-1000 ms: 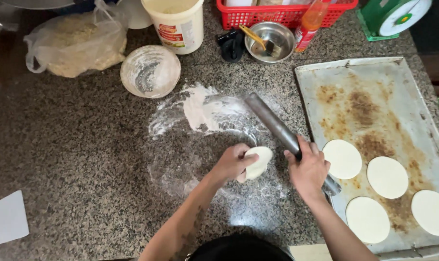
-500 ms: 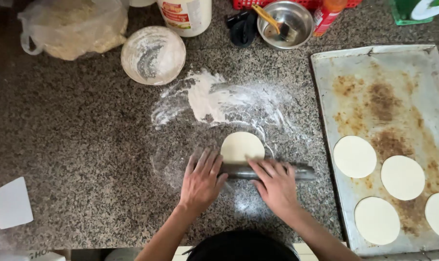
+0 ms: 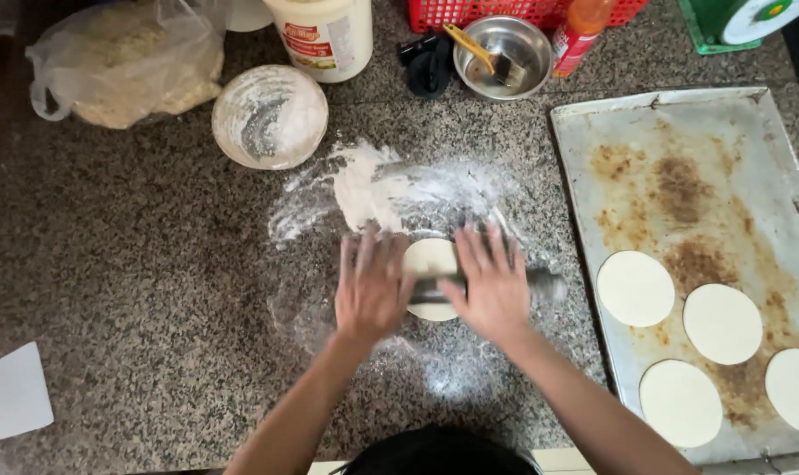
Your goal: Rolling out small dough balls into flat circles using a rolling pin and placing them on a baking tray.
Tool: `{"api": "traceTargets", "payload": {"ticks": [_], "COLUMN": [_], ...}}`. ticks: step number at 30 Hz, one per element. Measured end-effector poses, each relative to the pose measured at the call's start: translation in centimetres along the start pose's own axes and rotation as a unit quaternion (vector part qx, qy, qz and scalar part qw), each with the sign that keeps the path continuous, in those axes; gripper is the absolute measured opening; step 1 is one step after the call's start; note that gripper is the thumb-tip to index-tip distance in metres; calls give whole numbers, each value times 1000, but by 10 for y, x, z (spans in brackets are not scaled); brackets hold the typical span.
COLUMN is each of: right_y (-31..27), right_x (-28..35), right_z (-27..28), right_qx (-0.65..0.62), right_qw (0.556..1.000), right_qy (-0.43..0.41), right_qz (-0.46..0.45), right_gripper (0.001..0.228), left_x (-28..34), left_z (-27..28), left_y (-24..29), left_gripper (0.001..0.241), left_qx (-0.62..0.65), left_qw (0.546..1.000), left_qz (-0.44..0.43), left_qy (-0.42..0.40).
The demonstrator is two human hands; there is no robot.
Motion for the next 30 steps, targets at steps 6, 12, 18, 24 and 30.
{"api": "traceTargets", "payload": {"ticks": [6,12,18,24,30], "right_y": [7,45,86,91,92], "right_x": [82,72,68,73,50], "right_z": [-30,-27,-19,-9,16], "right_qx": [47,-16,-108,-132,-127], "right_qw": [992,988,953,941,942], "right_qy": [12,-61,-57,-53,9], "right_qz": [120,-142,-279,-308,-310], "right_gripper": [77,58,65,64,66], "left_x": [102,41,-35,-78,-5], "left_z": [-84,-65,-80,-122,-31], "left_y": [14,8,47,32,59], "left_gripper": [77,72,75,53,33], "left_qx": [68,160,149,284,783], "left_qw": [959,950,982,937,606], "left_qz": [-192,-53,25,157,135], "left_qy": [198,264,117,-132,-34]}}
Point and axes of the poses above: each hand's wrist, its own x-axis away from the middle knuckle, its own z-axis out of the back of the hand, y = z × x, the point moved 4 cm from there along -x, towards the middle knuckle, and after that the axes turned 2 degrees about x, right-handed, at the moved point
